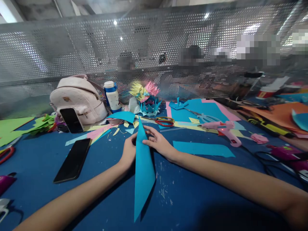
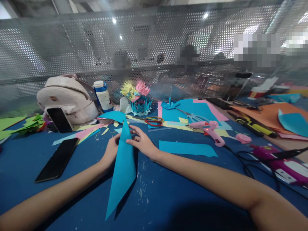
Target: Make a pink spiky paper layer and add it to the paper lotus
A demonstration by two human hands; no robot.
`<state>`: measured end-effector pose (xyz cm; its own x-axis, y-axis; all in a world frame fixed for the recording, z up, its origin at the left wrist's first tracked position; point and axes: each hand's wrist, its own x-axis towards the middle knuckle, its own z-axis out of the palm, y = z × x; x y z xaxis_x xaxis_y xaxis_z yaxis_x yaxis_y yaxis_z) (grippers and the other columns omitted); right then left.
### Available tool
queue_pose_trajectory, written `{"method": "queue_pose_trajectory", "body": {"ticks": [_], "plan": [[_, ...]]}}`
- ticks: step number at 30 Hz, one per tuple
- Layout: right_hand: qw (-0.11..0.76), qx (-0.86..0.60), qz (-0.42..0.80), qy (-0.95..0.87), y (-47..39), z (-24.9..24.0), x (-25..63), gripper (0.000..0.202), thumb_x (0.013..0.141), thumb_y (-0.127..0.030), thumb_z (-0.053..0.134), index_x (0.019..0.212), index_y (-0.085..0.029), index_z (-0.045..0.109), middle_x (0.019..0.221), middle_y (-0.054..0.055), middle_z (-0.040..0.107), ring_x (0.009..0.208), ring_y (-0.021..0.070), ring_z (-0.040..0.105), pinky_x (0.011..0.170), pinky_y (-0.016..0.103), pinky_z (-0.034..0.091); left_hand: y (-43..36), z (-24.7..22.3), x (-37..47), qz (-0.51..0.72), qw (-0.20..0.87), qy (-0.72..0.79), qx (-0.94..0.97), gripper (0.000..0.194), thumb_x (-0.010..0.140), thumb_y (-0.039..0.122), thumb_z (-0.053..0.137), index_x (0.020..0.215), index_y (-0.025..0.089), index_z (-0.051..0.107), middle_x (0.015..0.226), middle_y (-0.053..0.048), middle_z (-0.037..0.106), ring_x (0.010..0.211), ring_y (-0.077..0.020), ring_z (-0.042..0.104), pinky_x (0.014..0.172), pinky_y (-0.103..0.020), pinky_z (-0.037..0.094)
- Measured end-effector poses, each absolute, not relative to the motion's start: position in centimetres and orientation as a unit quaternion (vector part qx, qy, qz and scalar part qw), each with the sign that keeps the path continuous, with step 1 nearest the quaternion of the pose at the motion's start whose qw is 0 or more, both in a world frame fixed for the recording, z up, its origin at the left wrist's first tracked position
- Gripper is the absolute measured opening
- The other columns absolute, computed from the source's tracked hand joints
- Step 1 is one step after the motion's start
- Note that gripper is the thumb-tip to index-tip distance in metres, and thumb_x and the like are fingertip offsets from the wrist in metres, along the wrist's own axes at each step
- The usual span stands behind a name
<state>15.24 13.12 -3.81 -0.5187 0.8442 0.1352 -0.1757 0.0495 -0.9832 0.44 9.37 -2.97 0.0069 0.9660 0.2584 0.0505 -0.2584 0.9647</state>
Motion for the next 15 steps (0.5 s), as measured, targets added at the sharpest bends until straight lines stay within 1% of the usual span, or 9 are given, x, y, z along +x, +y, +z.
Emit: {"method": "queue_pose_trajectory", "body": {"ticks": [3,8,15], "plan": [[0.409,-0.278,0.618,-0.611,13.05,-3.79,15.32,0.069,0.074,-0.035,0.077,0.133,-0.025,0.044,0.126,0.008,0.051,0.086,0.0148,0.060,0.084,0.034,0.053,9.05,-2.90,0.54,0.556,0.409,0.443,0.572,0.045,0.065,0.034,0.079,0.104,0.012,0.071,0.105,-0.011,0.075,0.098,-0.0296,0.068,0.085,-0.036,0.053],[0.416,-0.303,0.590,-0.622,13.05,-3.85,15.45,0.068,0.073,-0.035,0.077,0.132,-0.025,0.045,0.118,0.006,0.050,0.073,0.0102,0.054,0.073,0.029,0.050,8.81,-3.09,0.42,0.567,0.400,0.457,0.556,0.041,0.067,0.034,0.078,0.102,0.012,0.072,0.101,-0.011,0.076,0.088,-0.0277,0.070,0.078,-0.035,0.055],[0.416,-0.301,0.581,-0.631,13.05,-3.55,15.48,0.067,0.073,-0.036,0.077,0.131,-0.024,0.045,0.116,0.006,0.049,0.073,0.0104,0.053,0.071,0.028,0.049,8.72,-2.67,0.52,0.577,0.392,0.456,0.553,0.043,0.064,0.033,0.080,0.100,0.012,0.072,0.099,-0.011,0.076,0.090,-0.0280,0.070,0.081,-0.036,0.055]]}}
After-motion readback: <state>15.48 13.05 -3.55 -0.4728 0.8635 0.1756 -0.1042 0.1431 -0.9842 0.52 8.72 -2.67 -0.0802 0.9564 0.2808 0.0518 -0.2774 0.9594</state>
